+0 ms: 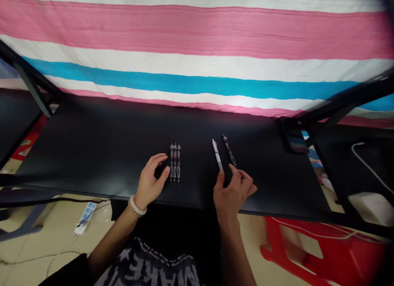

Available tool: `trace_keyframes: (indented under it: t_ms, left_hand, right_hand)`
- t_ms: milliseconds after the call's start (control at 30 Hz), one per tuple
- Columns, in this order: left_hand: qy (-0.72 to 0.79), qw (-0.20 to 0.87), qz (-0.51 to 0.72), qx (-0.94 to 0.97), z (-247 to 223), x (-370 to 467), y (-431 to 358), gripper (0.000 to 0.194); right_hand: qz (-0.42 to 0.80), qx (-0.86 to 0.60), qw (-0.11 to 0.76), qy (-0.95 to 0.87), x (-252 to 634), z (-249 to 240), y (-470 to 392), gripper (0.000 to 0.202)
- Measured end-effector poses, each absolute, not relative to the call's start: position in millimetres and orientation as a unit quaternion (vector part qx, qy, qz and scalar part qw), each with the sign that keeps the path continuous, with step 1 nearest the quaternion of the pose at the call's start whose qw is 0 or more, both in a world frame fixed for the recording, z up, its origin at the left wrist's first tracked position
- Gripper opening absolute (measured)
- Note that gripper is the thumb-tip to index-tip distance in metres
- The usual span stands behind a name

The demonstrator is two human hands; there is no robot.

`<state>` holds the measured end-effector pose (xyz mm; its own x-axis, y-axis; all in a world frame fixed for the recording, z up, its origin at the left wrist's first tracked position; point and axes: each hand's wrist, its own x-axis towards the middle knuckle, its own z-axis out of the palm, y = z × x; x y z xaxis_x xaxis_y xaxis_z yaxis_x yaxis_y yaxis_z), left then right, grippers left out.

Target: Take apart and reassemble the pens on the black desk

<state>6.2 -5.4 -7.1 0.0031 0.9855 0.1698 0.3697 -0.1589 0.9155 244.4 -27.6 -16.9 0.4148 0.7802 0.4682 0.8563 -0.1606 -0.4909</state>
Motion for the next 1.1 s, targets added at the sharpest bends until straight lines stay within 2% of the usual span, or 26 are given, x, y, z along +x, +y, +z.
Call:
trace_keyframes:
  t_ms: [100,200,367,500,567,633,733,800,867,1100]
  left_hand:
    - [0.55,0.301,0.43,0.649,-6,9,-7,0.023]
    - [0.534,0.291,0.403,0.683,-4,11,-9,0.024]
    - [0.528,0.252,0.364,0.724,-7,14,-11,0.024]
    - [0.527,0.253,0.374,0.72,-9,15,-11,0.024]
    - [0.531,0.271,0.4,0.696,-8,16,-12,0.022]
    - [0.537,0.313,0.449,0.642,-5,17,-12,0.019]
    - [0.524,0.446,0.536,0.489,4,20,-11,0.024]
    - [0.491,0.542,0.563,0.385,10,23,-10,0.031]
    - [0.462,0.592,0.573,0.328,16,25,-7,0.031]
    - [0.457,0.568,0.625,0.279,19,33,-9,0.029]
  right_hand:
    - [0.106,-0.666,0.397,-0.623,212,-10,-32,0.027]
    - [0.23,-0.592,0.36,-0.684,182,-7,-31,0.021]
    - [0.206,-0.595,0.27,-0.728,171,-8,-26,0.018]
    - [0.209,-0.59,0.243,-0.741,181,-7,-26,0.016]
    - [0.237,-0.599,0.273,-0.715,186,-6,-28,0.014]
    - [0.304,-0.611,0.341,-0.647,189,-4,-32,0.012]
    - [0.449,-0.583,0.431,-0.523,189,3,-43,0.027]
    - [0.514,-0.543,0.444,-0.494,187,10,-51,0.028]
    - [0.533,-0.522,0.446,-0.494,182,15,-57,0.023]
    - [0.57,-0.519,0.47,-0.43,166,11,-69,0.038]
